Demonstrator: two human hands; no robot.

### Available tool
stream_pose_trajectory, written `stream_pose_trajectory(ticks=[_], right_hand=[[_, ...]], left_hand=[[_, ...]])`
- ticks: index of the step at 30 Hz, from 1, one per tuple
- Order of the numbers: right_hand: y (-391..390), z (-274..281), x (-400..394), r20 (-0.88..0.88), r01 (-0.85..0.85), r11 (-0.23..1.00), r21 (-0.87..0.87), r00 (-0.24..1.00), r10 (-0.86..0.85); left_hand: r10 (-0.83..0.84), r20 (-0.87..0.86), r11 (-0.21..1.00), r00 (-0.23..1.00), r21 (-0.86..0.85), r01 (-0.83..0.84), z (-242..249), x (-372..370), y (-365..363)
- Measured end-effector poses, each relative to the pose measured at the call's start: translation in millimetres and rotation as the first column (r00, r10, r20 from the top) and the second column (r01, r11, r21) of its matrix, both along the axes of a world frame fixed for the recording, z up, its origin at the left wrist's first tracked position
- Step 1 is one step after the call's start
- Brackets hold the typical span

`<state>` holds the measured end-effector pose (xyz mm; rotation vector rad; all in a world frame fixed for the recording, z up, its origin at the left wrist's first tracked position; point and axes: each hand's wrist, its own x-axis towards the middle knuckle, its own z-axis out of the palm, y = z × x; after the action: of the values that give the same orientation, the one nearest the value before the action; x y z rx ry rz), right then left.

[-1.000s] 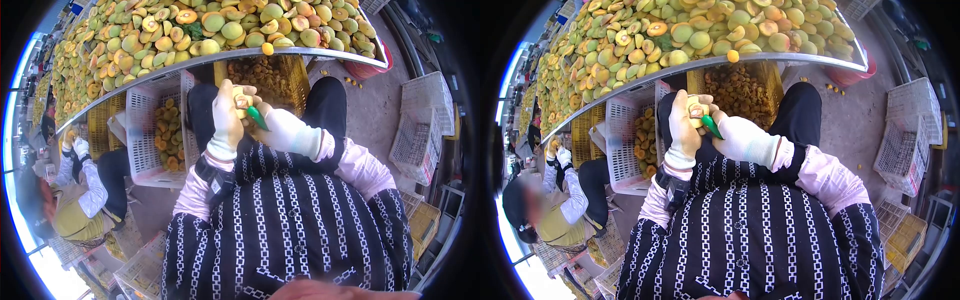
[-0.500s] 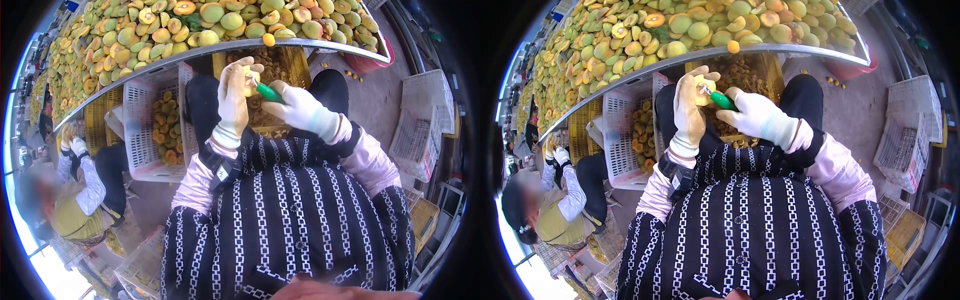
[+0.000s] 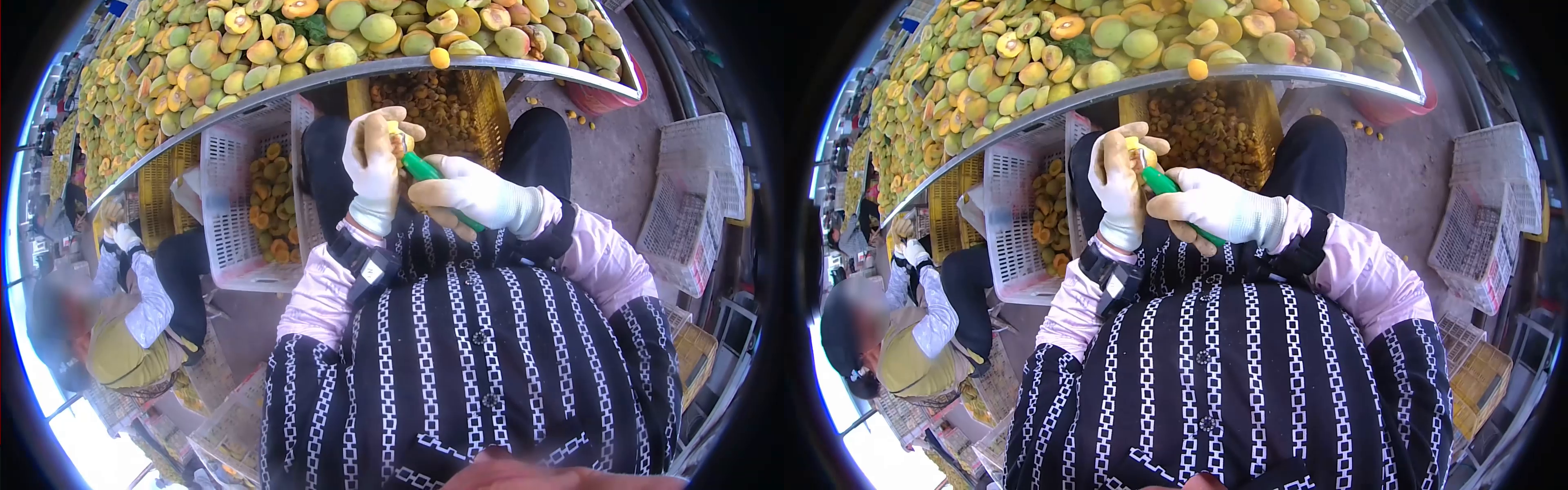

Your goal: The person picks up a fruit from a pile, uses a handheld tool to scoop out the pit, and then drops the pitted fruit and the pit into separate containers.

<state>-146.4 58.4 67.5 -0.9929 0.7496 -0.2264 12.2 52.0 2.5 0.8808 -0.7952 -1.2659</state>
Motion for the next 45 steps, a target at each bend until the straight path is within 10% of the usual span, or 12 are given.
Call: stream_pose_trajectory(ticks=[8,11,17,18,20,24,30,38,45], right_hand=[[-4.5,-21.4,-1.8,0.189,-0.021,0.987,0.159,0.982,-0.009],[6.8,-24.8,13.2,-0.135,0.141,0.933,-0.332,0.971,-0.195],[-14.5,-30.6,-26.1,-0.102,0.197,0.978,-0.062,0.974,-0.203],[-17.8,-43.5,-34.6,-0.136,0.307,0.946,-0.107,0.938,-0.319],[-20.4,-63.6,-42.9,-0.485,-0.285,0.401,-0.87,0.636,-0.6],[-8.2,-35.8,-28.0,-0.387,-0.094,0.525,-0.846,0.786,-0.482],[-11.5,-38.9,-15.8,-0.24,-0.046,0.355,-0.934,0.816,-0.526],[14.7,-16.1,-1.7,-0.332,-0.106,0.442,-0.891,0.816,-0.473],[25.8,-25.1,2.9,-0.164,0.073,0.398,-0.914,0.832,-0.53]], left_hand=[[0.017,-0.098,0.988,0.995,0.152,-0.002,5.1,-10.5,-0.6],[0.003,-0.35,0.953,0.937,0.284,0.104,-11.8,-9.6,-9.8],[0.092,-0.051,0.974,0.994,0.214,-0.079,-47.8,-5.9,-30.3],[0.116,-0.089,0.969,0.989,0.229,-0.093,-63.0,4.3,-40.7],[-0.029,-0.276,0.957,0.961,0.269,0.107,-47.8,16.3,-35.5],[-0.112,-0.281,0.97,0.953,0.179,0.166,-42.2,6.7,-24.0],[-0.139,-0.336,0.954,0.932,0.207,0.217,-1.5,15.2,-3.1],[-0.058,-0.095,0.983,0.994,0.166,0.073,6.5,-0.8,5.9],[0.098,0.372,0.965,0.923,-0.261,0.003,6.5,-10.3,11.8]])
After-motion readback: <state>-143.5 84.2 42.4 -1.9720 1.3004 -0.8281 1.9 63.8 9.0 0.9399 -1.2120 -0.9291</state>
